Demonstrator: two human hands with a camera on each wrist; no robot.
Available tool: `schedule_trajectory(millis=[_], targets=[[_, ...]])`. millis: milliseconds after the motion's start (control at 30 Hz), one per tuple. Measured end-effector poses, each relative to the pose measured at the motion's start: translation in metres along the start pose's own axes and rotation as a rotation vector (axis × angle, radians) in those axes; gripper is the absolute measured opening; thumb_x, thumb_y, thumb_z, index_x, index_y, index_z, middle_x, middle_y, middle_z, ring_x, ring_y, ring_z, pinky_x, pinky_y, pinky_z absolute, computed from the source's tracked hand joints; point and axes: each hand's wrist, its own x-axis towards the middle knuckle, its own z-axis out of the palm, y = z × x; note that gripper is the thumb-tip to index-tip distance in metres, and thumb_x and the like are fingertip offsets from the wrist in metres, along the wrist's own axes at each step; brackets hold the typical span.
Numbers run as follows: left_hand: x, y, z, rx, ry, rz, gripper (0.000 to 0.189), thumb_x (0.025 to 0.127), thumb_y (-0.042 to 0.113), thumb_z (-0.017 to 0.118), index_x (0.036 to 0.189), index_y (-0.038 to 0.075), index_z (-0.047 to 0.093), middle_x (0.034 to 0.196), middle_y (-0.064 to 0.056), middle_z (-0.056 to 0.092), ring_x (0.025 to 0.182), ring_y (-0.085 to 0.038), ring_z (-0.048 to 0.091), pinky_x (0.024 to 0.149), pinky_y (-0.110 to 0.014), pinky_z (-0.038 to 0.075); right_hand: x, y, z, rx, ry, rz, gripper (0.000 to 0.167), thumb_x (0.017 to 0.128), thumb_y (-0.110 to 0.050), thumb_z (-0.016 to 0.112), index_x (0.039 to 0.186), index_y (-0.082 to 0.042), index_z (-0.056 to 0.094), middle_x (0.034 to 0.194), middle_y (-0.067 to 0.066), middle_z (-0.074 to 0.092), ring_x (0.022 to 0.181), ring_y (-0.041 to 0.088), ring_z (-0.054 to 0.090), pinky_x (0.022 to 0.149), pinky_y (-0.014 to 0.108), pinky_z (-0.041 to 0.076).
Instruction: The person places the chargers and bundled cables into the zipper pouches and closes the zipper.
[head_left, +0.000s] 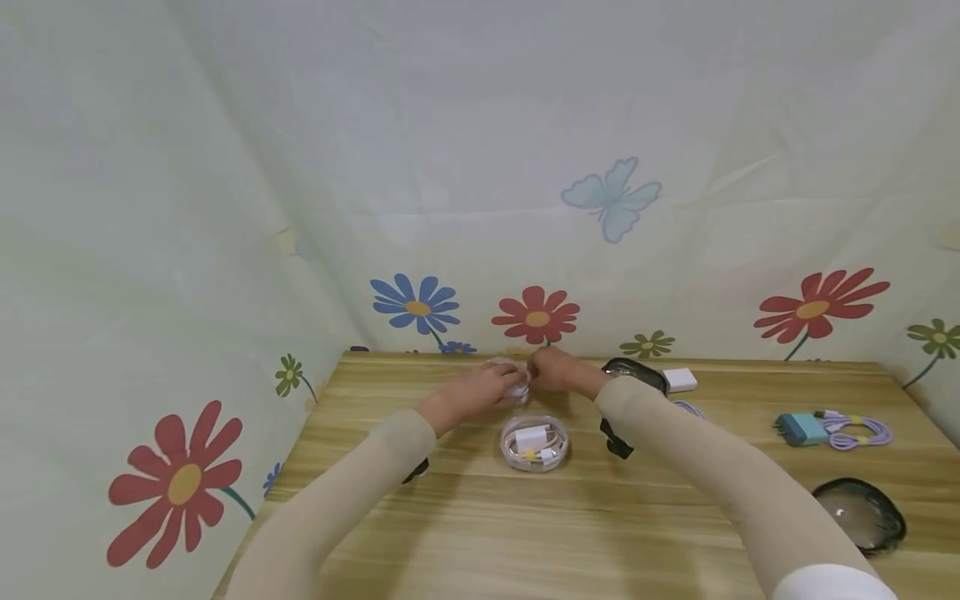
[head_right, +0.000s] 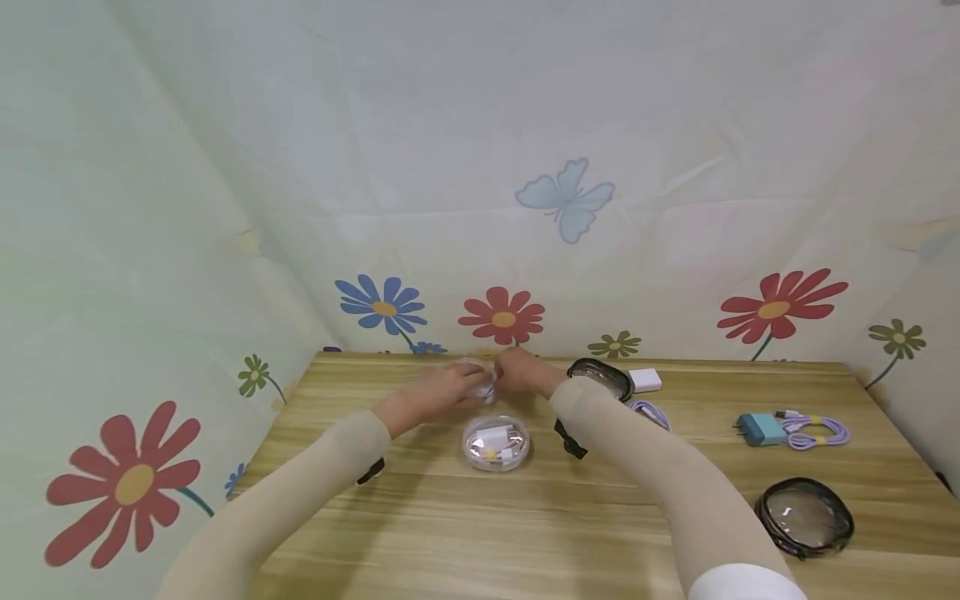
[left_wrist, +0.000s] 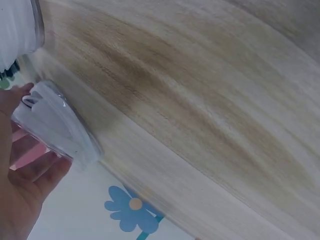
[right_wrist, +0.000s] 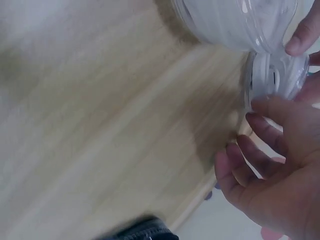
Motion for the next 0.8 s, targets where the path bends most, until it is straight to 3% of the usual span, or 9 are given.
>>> schedule_trajectory(millis=[133,233,367,467,567,700,800], targets=[[0.004,0.003,0.003,-0.012,0.022,-0.055,0.042,0.100,0.032,0.066,0.137,0.012,0.062,0.128,-0.006,0.065,0.117,-0.022,0.063,0.101,-0.035,0.052,0.002,0.001,0.006,-0.026,0.062,-0.005,0.032,0.088,-0.006,0.066,0.061,-0.011,0.049,0.058,-0.003,0.041,0.056,0.014,0.038,0.056,0.027,0.033],[0.010,0.008,0.004,0.034,0.059,-0.113,0.033,0.100,0.035,0.066,0.127,0.015,0.065,0.114,-0.004,0.067,0.097,-0.022,0.068,0.079,-0.036,0.058,0.001,0.001,0.007,-0.073,0.089,-0.015,0.026,0.088,-0.006,0.064,0.064,-0.009,0.054,0.061,0.001,0.051,0.060,0.018,0.048,0.061,0.032,0.044],[0.015,0.018,0.003,0.134,0.099,-0.199,0.023,0.098,0.036,0.066,0.112,0.018,0.067,0.101,-0.002,0.065,0.073,-0.022,0.065,0.056,-0.037,0.054,-0.001,0.000,0.004,-0.117,0.082,-0.040,0.013,0.091,-0.010,0.064,0.079,-0.005,0.065,0.073,0.010,0.064,0.075,0.028,0.061,0.076,0.043,0.054],[0.017,0.024,0.002,0.176,0.121,-0.267,0.020,0.097,0.034,0.066,0.108,0.018,0.069,0.098,-0.001,0.066,0.070,-0.023,0.065,0.055,-0.039,0.054,-0.003,-0.002,0.000,-0.134,0.070,-0.048,0.011,0.092,-0.011,0.064,0.087,-0.004,0.070,0.077,0.013,0.066,0.080,0.032,0.064,0.080,0.044,0.054],[0.020,0.027,0.003,0.155,0.134,-0.333,0.023,0.097,0.032,0.066,0.114,0.018,0.069,0.101,-0.002,0.067,0.074,-0.024,0.068,0.056,-0.040,0.056,-0.003,0.000,-0.001,-0.153,0.084,-0.050,0.010,0.090,-0.010,0.066,0.086,-0.003,0.072,0.081,0.013,0.067,0.083,0.031,0.064,0.080,0.043,0.055],[0.027,0.032,0.000,0.087,0.095,-0.451,0.032,0.098,0.032,0.065,0.127,0.020,0.066,0.112,-0.004,0.068,0.083,-0.027,0.070,0.059,-0.042,0.056,-0.003,0.003,-0.001,-0.141,0.107,-0.080,0.008,0.088,-0.010,0.070,0.089,-0.002,0.074,0.087,0.013,0.068,0.088,0.030,0.064,0.083,0.041,0.055],[0.032,0.036,-0.002,0.063,0.065,-0.518,0.032,0.097,0.032,0.067,0.127,0.021,0.066,0.116,-0.004,0.068,0.086,-0.031,0.070,0.060,-0.045,0.056,-0.006,0.003,-0.002,-0.132,0.132,-0.137,0.009,0.085,-0.006,0.071,0.091,-0.001,0.076,0.087,0.012,0.070,0.090,0.030,0.064,0.084,0.039,0.055]])
